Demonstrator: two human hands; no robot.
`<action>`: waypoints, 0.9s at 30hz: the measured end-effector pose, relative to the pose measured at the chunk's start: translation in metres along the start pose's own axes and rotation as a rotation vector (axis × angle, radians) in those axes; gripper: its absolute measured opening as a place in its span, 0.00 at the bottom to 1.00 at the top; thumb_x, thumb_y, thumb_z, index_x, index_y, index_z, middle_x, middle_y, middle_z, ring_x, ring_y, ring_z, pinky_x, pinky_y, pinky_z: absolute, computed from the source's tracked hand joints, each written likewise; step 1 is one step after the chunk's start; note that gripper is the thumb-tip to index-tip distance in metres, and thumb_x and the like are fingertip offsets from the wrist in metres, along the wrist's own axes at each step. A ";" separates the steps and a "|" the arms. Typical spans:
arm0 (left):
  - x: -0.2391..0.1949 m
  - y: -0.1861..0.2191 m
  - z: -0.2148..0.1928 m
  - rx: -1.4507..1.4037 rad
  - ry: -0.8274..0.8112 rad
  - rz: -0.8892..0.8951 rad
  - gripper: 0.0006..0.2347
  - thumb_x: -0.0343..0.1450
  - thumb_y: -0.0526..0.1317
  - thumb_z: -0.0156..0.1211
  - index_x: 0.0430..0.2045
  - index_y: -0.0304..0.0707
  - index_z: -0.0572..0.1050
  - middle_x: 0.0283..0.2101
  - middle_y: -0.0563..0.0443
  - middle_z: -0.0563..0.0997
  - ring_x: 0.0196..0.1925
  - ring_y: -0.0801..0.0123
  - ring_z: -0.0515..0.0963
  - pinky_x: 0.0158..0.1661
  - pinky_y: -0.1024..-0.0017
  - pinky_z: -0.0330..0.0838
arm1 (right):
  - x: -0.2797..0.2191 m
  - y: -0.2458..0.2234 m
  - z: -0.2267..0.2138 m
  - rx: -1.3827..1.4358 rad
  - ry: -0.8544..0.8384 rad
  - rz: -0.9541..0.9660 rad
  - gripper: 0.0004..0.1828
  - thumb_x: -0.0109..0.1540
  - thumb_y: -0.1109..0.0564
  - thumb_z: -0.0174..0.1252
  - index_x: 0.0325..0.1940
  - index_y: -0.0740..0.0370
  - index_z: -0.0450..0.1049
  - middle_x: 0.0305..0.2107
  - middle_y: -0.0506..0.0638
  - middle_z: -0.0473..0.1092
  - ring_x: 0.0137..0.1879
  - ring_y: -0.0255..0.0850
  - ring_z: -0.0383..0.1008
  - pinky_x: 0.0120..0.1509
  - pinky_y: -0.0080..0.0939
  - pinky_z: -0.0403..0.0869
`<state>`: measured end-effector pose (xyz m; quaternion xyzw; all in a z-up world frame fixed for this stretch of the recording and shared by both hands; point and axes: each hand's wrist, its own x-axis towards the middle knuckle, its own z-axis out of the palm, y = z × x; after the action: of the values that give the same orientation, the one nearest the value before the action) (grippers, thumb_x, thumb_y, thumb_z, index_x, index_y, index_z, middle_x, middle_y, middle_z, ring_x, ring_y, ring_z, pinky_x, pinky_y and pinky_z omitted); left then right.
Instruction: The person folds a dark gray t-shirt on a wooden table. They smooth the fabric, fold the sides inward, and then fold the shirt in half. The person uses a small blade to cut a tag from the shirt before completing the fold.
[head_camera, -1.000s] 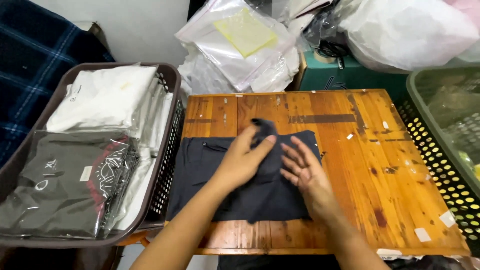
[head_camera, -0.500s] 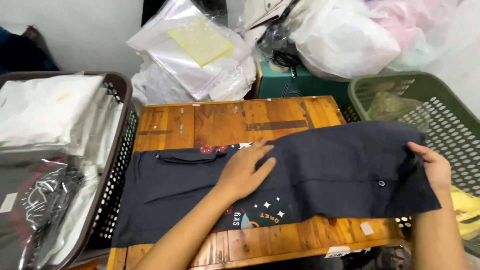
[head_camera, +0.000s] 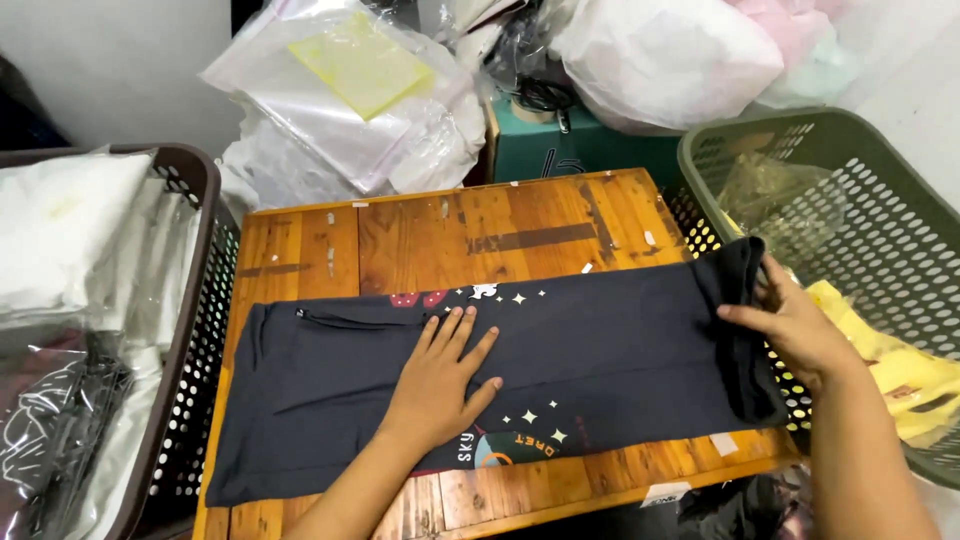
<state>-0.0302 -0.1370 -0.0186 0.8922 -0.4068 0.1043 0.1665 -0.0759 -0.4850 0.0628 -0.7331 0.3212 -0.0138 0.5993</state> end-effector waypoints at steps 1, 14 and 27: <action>-0.001 0.001 0.000 -0.006 0.022 -0.006 0.22 0.67 0.51 0.40 0.52 0.41 0.59 0.58 0.37 0.55 0.61 0.52 0.52 0.57 0.57 0.40 | 0.008 0.014 -0.002 -0.133 -0.035 -0.095 0.48 0.46 0.67 0.51 0.65 0.55 0.35 0.60 0.52 0.46 0.65 0.39 0.47 0.64 0.38 0.50; -0.003 -0.002 0.007 -0.024 -0.001 -0.004 0.23 0.67 0.51 0.38 0.52 0.37 0.59 0.58 0.36 0.55 0.61 0.53 0.51 0.59 0.58 0.39 | -0.023 -0.025 0.011 0.068 0.158 0.054 0.24 0.56 0.68 0.36 0.54 0.52 0.62 0.42 0.50 0.64 0.42 0.42 0.65 0.47 0.36 0.66; -0.004 0.006 -0.014 -0.159 -0.068 0.021 0.22 0.66 0.49 0.45 0.49 0.35 0.63 0.54 0.38 0.63 0.59 0.55 0.58 0.58 0.59 0.41 | -0.063 -0.028 0.122 0.270 -0.520 -0.186 0.28 0.58 0.52 0.39 0.60 0.69 0.52 0.57 0.70 0.48 0.64 0.60 0.42 0.63 0.57 0.45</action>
<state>-0.0380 -0.1327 -0.0055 0.8749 -0.4285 0.0429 0.2217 -0.0634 -0.3465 0.0766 -0.6522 0.0838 0.0770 0.7494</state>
